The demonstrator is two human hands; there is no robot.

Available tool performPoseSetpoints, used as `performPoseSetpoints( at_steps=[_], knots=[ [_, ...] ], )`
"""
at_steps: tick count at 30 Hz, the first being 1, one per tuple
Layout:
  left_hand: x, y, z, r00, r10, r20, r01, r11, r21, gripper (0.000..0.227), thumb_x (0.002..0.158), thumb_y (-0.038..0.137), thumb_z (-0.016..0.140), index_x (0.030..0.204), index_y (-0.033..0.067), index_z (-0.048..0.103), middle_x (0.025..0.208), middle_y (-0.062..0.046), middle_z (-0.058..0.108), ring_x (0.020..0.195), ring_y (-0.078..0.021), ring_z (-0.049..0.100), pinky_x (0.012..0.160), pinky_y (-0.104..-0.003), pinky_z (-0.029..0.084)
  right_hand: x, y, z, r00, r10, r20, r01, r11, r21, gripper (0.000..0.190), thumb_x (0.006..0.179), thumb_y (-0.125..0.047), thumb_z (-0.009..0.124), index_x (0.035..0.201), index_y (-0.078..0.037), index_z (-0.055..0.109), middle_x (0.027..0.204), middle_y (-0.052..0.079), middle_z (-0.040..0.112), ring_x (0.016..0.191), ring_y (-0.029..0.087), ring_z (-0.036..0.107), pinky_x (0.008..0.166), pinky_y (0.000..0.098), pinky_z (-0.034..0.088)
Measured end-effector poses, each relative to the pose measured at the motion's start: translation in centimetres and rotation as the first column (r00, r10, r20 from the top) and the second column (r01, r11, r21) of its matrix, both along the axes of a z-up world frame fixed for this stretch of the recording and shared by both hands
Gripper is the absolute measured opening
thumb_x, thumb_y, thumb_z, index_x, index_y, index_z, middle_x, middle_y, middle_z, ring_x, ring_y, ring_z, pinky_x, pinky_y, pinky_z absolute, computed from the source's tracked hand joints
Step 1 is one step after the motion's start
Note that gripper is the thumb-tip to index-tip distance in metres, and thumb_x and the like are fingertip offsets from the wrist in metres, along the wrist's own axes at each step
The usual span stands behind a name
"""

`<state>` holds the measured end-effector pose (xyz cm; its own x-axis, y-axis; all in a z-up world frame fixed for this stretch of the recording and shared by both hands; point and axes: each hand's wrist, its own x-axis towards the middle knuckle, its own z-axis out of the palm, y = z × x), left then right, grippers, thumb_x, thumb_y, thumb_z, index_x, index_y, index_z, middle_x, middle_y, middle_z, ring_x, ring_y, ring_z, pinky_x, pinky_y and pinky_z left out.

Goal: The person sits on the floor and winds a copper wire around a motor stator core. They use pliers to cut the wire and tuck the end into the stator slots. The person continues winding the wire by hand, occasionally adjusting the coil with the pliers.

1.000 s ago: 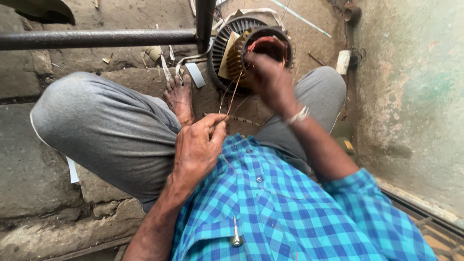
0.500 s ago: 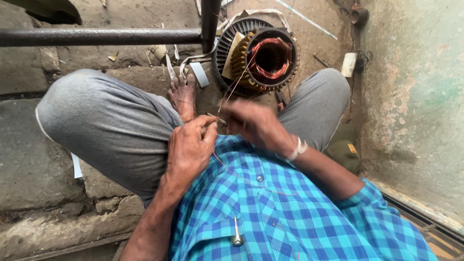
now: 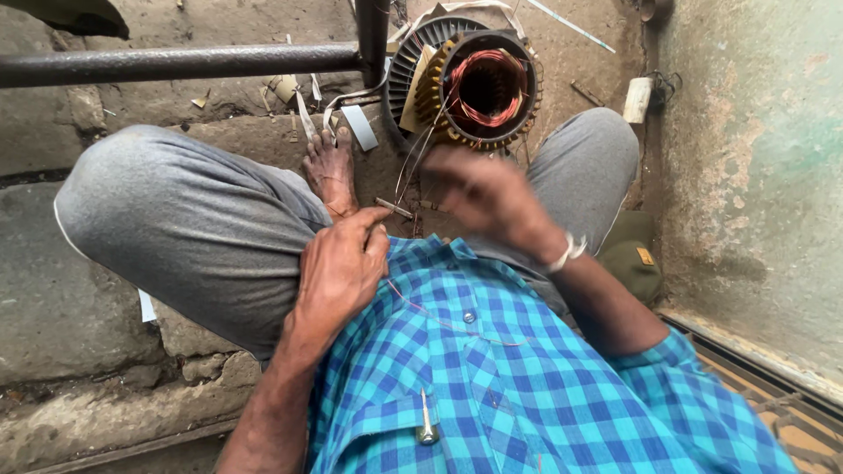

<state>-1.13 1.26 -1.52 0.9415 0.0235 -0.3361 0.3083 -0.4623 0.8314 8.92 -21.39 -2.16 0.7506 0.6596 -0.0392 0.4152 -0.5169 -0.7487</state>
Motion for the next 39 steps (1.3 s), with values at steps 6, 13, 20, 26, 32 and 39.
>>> performPoseSetpoints(
  at_steps=[6, 13, 20, 26, 32, 39],
  knots=[
    [-0.3, -2.0, -3.1, 0.998, -0.068, -0.017, 0.059, 0.948, -0.312, 0.025, 0.097, 0.015, 0.056, 0.112, 0.0048, 0.073, 0.073, -0.01, 0.066, 0.058, -0.0204, 0.061, 0.054, -0.036, 0.048, 2.7, -5.0, -3.7, 0.938, -0.345, 0.036, 0.342, 0.937, 0.076, 0.045, 0.104, -0.005, 0.065, 0.147, -0.002, 0.053, 0.124, 0.02, 0.073, 0.112, 0.028, 0.075, 0.097, 0.0378, 0.061],
    [-0.2, -1.8, -3.2, 0.912, -0.126, -0.391, -0.401, -0.069, -0.913, 0.013, 0.105, 0.007, 0.048, 0.113, 0.0071, 0.058, 0.057, 0.009, 0.043, 0.043, -0.0028, 0.037, 0.044, -0.02, 0.035, 3.4, -1.3, -3.9, 0.933, -0.355, 0.055, 0.358, 0.93, -0.077, 0.05, 0.099, -0.007, 0.068, 0.147, -0.003, 0.053, 0.123, 0.017, 0.071, 0.107, 0.027, 0.073, 0.091, 0.0369, 0.062],
    [-0.7, -1.5, -3.3, 0.848, 0.041, -0.529, -0.531, 0.049, -0.846, 0.015, 0.102, 0.007, 0.049, 0.114, 0.0069, 0.059, 0.057, 0.008, 0.042, 0.043, -0.0041, 0.037, 0.042, -0.02, 0.034, -0.6, 2.3, -0.4, 0.963, 0.149, 0.227, -0.195, 0.961, 0.197, 0.058, 0.088, 0.001, 0.068, 0.144, -0.005, 0.052, 0.125, 0.016, 0.068, 0.103, 0.028, 0.071, 0.089, 0.0383, 0.061],
    [-1.2, -1.7, -3.9, 0.876, 0.027, -0.482, -0.478, 0.19, -0.857, 0.015, 0.101, 0.006, 0.052, 0.112, 0.0024, 0.062, 0.058, 0.006, 0.044, 0.043, -0.0034, 0.037, 0.04, -0.02, 0.034, 2.4, 1.8, 1.1, 0.99, -0.108, 0.096, 0.108, 0.994, 0.005, 0.052, 0.092, 0.004, 0.066, 0.143, -0.007, 0.057, 0.126, 0.015, 0.071, 0.102, 0.024, 0.075, 0.087, 0.0339, 0.064],
    [-1.2, -1.5, -3.8, 0.874, 0.157, -0.46, -0.478, 0.452, -0.754, 0.019, 0.1, 0.007, 0.054, 0.112, 0.0001, 0.066, 0.059, 0.006, 0.048, 0.046, -0.0029, 0.04, 0.04, -0.018, 0.035, 0.1, 2.8, 0.7, 0.974, 0.018, -0.227, 0.003, 0.996, 0.093, 0.04, 0.099, -0.002, 0.065, 0.138, -0.009, 0.063, 0.12, 0.014, 0.071, 0.103, 0.025, 0.073, 0.092, 0.0351, 0.063],
    [-1.2, -1.0, -1.8, 0.989, 0.139, 0.058, -0.115, 0.944, -0.309, 0.02, 0.1, 0.012, 0.06, 0.115, 0.0074, 0.073, 0.068, -0.001, 0.061, 0.056, -0.0126, 0.056, 0.049, -0.029, 0.045, 4.6, -2.3, -1.6, 0.993, -0.09, 0.075, 0.095, 0.993, -0.064, 0.045, 0.1, -0.002, 0.063, 0.143, -0.01, 0.057, 0.12, 0.01, 0.073, 0.097, 0.019, 0.075, 0.086, 0.0309, 0.064]
  ],
)
